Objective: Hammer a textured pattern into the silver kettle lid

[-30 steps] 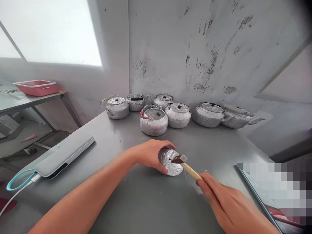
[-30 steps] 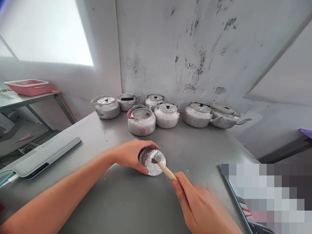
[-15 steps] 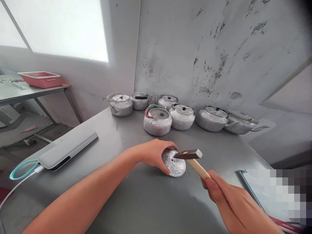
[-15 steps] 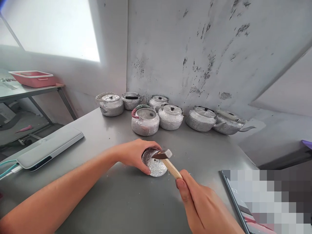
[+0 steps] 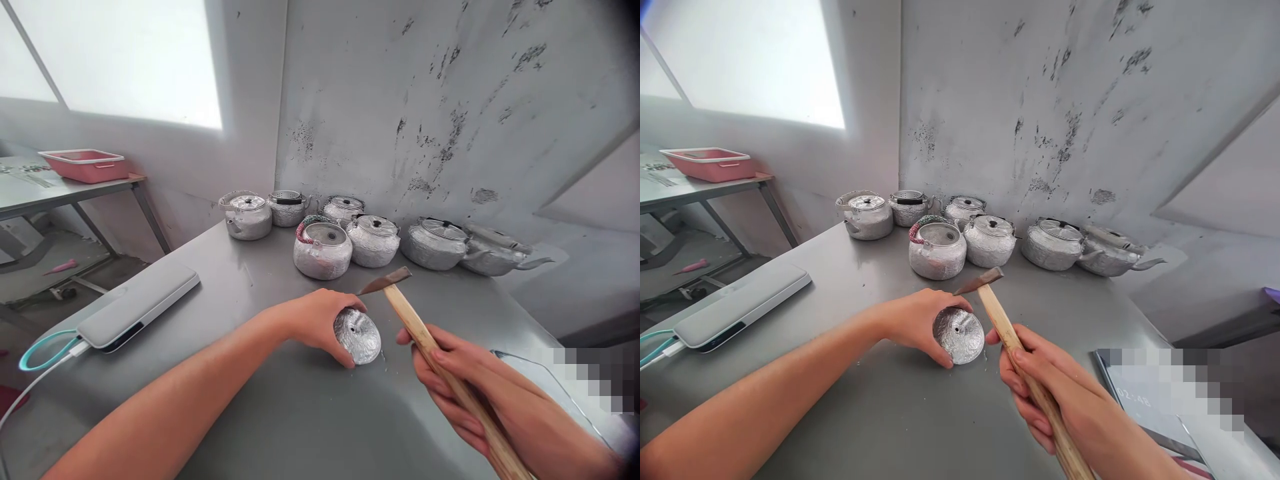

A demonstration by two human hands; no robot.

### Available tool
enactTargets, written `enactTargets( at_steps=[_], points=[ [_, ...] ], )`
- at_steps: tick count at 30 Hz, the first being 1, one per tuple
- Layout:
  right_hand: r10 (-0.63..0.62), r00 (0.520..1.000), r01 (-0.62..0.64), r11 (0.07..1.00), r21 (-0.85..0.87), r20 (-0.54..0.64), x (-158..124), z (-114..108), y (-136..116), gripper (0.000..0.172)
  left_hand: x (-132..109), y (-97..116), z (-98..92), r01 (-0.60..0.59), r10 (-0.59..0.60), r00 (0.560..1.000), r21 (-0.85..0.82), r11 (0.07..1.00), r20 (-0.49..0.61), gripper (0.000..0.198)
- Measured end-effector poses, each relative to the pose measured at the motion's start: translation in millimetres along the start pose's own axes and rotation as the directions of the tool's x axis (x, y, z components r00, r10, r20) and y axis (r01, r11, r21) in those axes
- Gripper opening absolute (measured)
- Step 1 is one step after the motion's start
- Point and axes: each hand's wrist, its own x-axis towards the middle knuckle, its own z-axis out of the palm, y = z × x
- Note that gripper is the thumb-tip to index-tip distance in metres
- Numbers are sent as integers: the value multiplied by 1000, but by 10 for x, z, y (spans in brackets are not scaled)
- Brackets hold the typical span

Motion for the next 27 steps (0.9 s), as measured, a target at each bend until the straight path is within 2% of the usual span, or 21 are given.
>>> enactTargets(
  at_steps=[2,5,7,10,14,20,27],
  points=[
    [-13,999,12,1000,19,35,26,17,0,36,3,9,-3,-4,4,1000,3,1000,23,83],
    [-67,997,68,997,27,-34,60,47,78,41,-3,-2,-33,-50,49,996,15,999,74,87],
    [-78,995,83,994,75,-70,71,71,153,43,-10,-19,-52,-69,67,996,48,996,57,89],
    [-15,995,28,990,139,-95,70,118,257,43,-16,-32,-70,-16,15,1000,95,995,7,92],
    [60,993,-49,993,111,-100,60,211,394,45,-15,-19,-92,12,-12,1000,88,996,0,90],
    [52,996,-44,994,96,-75,86,369,577,45,-7,-23,-113,10,-11,1000,66,998,20,72],
    [36,996,-30,997,71,-80,67,412,554,49,-2,-42,-98,24,-24,1000,70,997,6,72]
  ],
)
